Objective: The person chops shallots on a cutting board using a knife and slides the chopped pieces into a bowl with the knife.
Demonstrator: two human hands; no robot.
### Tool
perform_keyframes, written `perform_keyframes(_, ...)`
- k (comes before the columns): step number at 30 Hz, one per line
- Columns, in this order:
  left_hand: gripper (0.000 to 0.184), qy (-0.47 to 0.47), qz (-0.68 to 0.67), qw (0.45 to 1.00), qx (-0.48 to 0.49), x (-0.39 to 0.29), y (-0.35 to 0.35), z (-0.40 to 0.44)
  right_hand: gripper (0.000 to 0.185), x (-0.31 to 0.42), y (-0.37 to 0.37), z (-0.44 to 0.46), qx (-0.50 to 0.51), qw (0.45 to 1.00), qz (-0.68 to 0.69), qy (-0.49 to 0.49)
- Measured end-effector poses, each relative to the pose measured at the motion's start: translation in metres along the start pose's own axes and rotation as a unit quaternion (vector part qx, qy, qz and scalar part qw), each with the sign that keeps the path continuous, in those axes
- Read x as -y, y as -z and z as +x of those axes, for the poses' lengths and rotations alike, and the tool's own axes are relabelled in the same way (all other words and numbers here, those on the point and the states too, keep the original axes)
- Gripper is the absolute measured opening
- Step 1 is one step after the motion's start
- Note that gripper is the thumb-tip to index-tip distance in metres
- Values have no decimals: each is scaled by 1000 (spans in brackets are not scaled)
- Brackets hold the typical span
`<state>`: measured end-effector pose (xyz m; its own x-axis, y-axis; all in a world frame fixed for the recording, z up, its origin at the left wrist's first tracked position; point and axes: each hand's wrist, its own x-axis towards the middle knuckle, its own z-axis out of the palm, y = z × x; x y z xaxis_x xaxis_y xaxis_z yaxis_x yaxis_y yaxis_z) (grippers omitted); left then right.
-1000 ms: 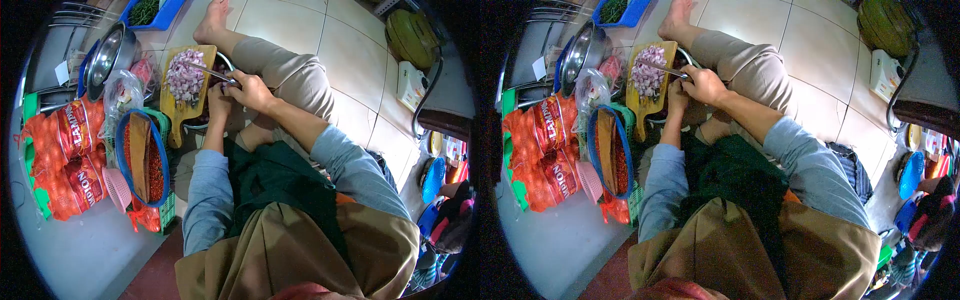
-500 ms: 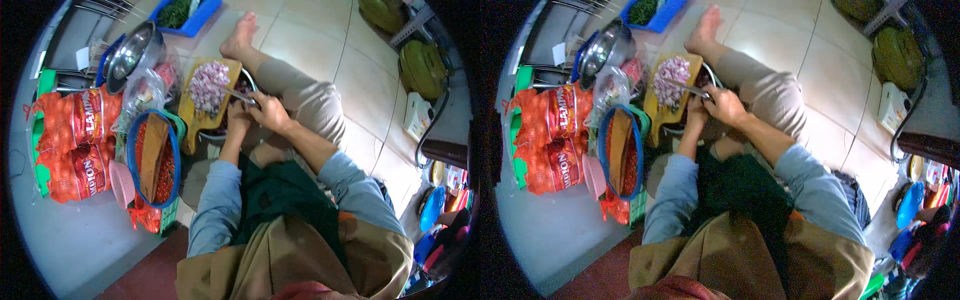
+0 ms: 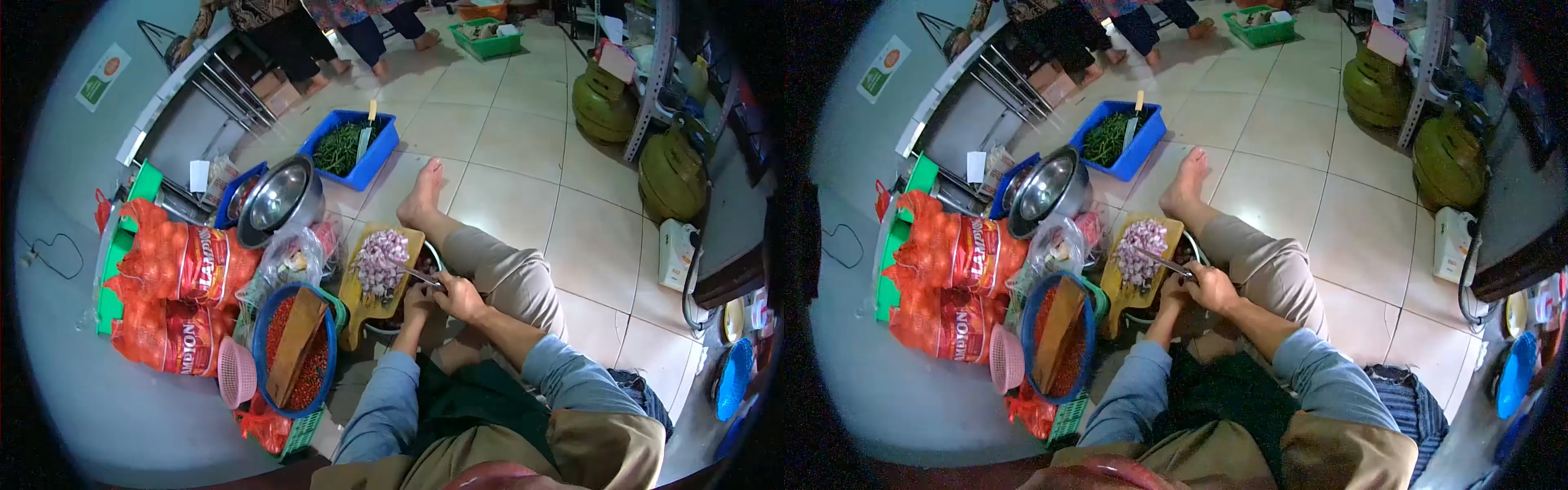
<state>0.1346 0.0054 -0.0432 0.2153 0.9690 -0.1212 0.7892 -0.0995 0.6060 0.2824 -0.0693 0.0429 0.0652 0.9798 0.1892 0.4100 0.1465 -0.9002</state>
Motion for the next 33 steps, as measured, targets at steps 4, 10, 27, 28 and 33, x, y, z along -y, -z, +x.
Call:
perform_keyframes(4,35,47,-43,998,-7,7,-4,6,32,-6,-4,1,1,1000,-8,3)
perform_keyframes(10,38,58,45,996,47,6,-1,17,34,-5,-3,1,3,1000,-20,6)
perform_keyframes(27,33,46,-84,995,-4,6,-4,5,37,-2,-1,1,7,1000,-7,-4)
perform_keyframes(28,31,41,-79,996,-13,3,0,0,37,-3,-2,1,8,1000,-15,-17)
perform_keyframes(33,33,-72,-189,973,-112,-13,15,-36,35,-3,-2,3,1,999,-32,13)
